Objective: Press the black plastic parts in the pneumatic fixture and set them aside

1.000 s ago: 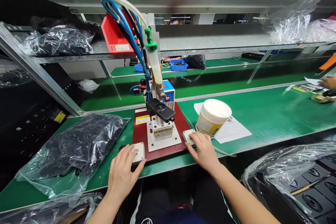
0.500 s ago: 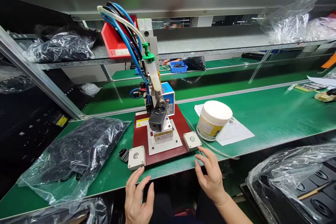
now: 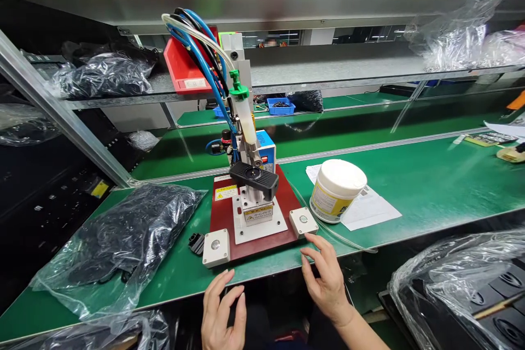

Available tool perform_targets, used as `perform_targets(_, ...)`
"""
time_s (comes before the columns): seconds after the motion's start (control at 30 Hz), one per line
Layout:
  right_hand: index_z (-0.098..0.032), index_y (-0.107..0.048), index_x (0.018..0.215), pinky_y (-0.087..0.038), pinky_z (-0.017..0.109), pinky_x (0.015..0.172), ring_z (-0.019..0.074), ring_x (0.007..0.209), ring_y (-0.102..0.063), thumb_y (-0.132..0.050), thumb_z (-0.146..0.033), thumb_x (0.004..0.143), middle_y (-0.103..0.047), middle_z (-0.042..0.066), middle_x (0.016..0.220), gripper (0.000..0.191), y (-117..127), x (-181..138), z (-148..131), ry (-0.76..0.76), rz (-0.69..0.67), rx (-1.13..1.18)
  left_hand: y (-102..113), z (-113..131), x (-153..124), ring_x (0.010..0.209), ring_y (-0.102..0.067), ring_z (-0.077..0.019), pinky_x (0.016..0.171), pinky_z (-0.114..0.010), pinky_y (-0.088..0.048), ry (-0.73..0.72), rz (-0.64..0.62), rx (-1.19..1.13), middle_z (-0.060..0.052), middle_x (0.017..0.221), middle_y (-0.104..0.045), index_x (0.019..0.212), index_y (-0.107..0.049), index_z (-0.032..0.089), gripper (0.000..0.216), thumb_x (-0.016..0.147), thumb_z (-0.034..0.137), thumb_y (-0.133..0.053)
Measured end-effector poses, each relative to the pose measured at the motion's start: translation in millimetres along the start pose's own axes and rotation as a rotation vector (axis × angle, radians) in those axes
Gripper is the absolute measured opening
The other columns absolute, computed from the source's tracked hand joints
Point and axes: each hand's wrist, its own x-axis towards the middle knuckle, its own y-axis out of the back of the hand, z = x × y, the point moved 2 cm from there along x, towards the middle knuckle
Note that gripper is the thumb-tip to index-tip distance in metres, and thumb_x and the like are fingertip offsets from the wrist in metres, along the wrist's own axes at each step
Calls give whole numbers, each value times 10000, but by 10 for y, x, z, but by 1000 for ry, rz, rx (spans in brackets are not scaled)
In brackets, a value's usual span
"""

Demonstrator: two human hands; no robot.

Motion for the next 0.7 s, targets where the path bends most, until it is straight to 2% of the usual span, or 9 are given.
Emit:
perform_targets(0.23, -181, -598, 1005, -511, 485, 895, 285, 1141, -547, -535, -64, 851, -578, 149, 1198, 203, -30, -9, -22, -6, -14, 2, -58, 123, -42, 1078, -604, -236, 872, -385, -538, 105, 31, -68, -98, 1100, -633, 929, -657, 187, 208, 825, 32, -564)
perform_targets(0.7, -195, -590, 998, -520, 483, 894, 277, 1136, -552, -521, -61, 855, -585, 139, 1189, 208, -46, -6, -24, -16, -26, 7, -135, 205, -60, 1076, -596, -237, 880, -392, -510, 143, 44, -116, -96, 1077, -639, 912, -652, 186, 210, 838, 22, -543)
